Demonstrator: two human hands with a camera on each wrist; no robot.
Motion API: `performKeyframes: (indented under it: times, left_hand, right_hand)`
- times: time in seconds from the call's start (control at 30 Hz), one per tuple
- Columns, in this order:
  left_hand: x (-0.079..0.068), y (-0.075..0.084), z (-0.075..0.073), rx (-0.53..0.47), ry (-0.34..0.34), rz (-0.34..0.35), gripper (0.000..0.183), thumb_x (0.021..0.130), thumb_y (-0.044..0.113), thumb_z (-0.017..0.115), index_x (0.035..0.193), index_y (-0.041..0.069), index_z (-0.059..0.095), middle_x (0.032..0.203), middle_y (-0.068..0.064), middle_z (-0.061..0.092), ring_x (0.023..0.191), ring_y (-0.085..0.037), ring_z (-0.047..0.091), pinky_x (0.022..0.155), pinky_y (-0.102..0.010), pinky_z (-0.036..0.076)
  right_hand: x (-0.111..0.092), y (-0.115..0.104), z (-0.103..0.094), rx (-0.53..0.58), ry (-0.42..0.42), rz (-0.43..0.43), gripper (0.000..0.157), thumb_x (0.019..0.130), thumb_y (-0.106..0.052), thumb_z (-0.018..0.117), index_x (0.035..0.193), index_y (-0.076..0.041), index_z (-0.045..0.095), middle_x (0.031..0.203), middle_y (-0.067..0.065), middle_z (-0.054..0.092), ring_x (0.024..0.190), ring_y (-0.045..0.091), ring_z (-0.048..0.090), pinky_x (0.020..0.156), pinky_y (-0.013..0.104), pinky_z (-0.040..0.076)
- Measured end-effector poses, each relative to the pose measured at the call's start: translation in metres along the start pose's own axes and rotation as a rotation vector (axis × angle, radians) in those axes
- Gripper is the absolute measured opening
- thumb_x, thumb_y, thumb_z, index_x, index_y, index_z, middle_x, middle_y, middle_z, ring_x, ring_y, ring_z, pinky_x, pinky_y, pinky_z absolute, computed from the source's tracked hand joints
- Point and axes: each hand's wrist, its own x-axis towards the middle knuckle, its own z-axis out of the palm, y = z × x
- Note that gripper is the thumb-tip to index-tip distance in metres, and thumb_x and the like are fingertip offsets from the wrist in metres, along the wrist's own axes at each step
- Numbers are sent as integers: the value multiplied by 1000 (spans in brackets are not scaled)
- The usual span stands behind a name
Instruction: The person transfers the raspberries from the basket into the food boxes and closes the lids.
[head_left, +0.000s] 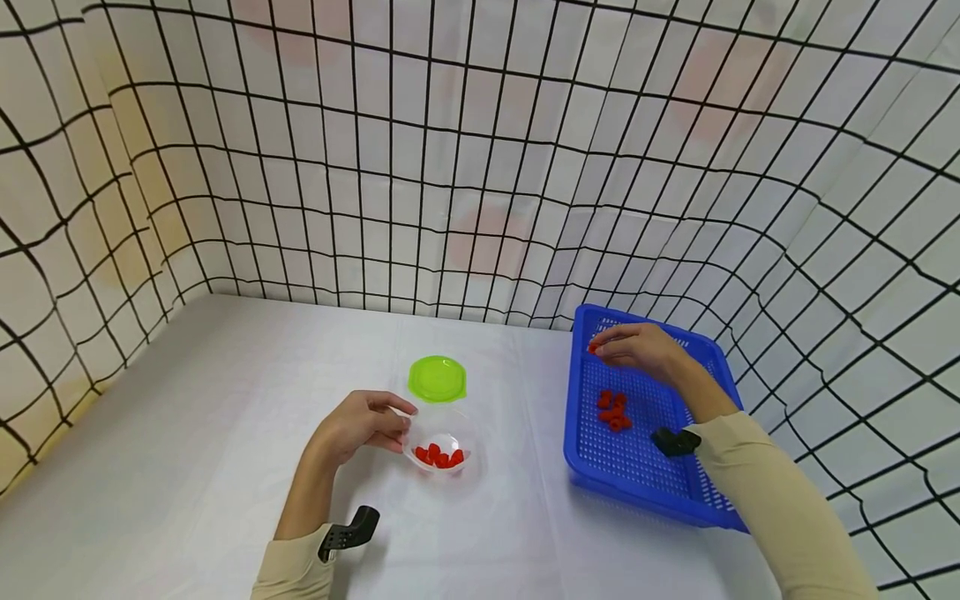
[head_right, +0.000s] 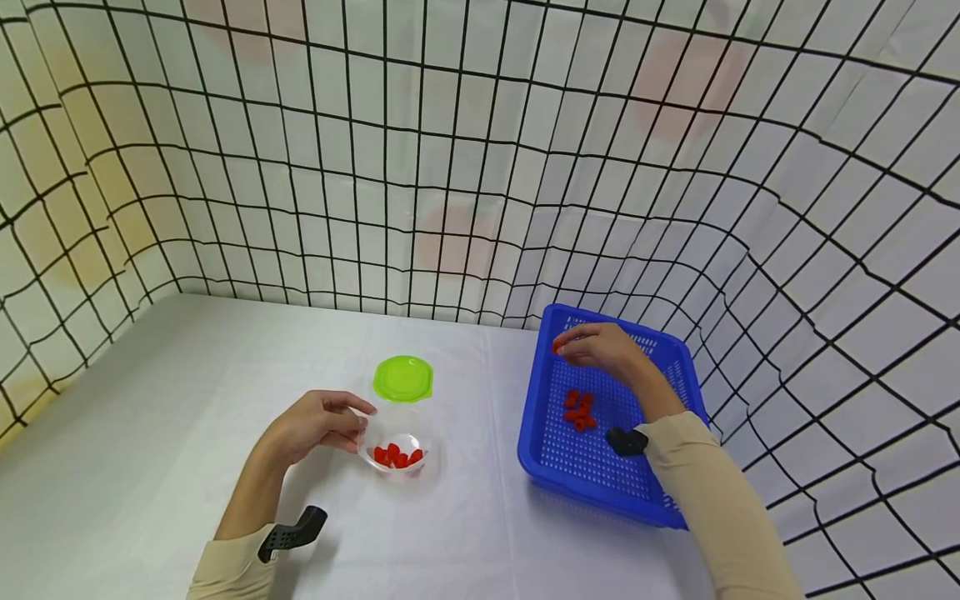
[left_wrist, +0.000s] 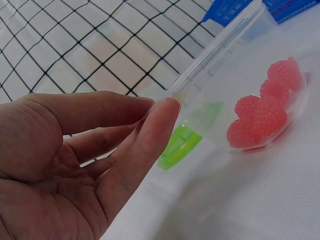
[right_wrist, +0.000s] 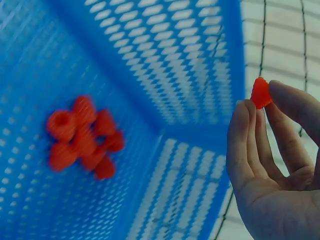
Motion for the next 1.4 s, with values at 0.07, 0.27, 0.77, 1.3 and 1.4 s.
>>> performKeyframes:
  times: [0.07,0.27,0.77,1.3,1.4]
  left_hand:
    - [0,0,0,1,1,-5,34,93,3,64,123,-14,61,82,-9,67,68,-17,66,69,-33,65]
    - [0,1,0,2,1,2,34,93,5,65,123,-13,62,81,-8,68,69,-17,66,69,-33,65]
    - [0,2,1,14,14,5,34,94,4,64,123,-13,63,86,-11,68,71,-17,65,68,-32,64]
    - [1,2,1,32,30,-2,34,94,5,65,123,-13,63,83,-11,69,69,-18,66,67,-32,64]
    - [1,2,2,43,32,-5,34,94,7,65,123,-12,64,83,-9,69,69,-18,66,67,-32,64]
  right_hand:
    - [-1,-10,6,-19,-11,-25,37,97,-16,70,127,3,65,126,17,68,109,20,69,98,34,58]
    - [-4,-40,30,-46,-60,-84,35,94,-17,73,124,0,68,124,17,68,111,30,69,96,36,59]
    - [-4,-75,114,-107,-224,-157,25,90,-19,75,113,-10,76,110,9,75,99,23,72,90,38,62]
    - [-11,-80,184,-157,-379,-136,22,89,-19,75,109,-12,78,100,2,77,95,28,72,85,38,63]
    - [-13,-78,192,-159,-406,-132,22,88,-19,74,109,-11,78,98,2,77,96,30,71,85,40,62]
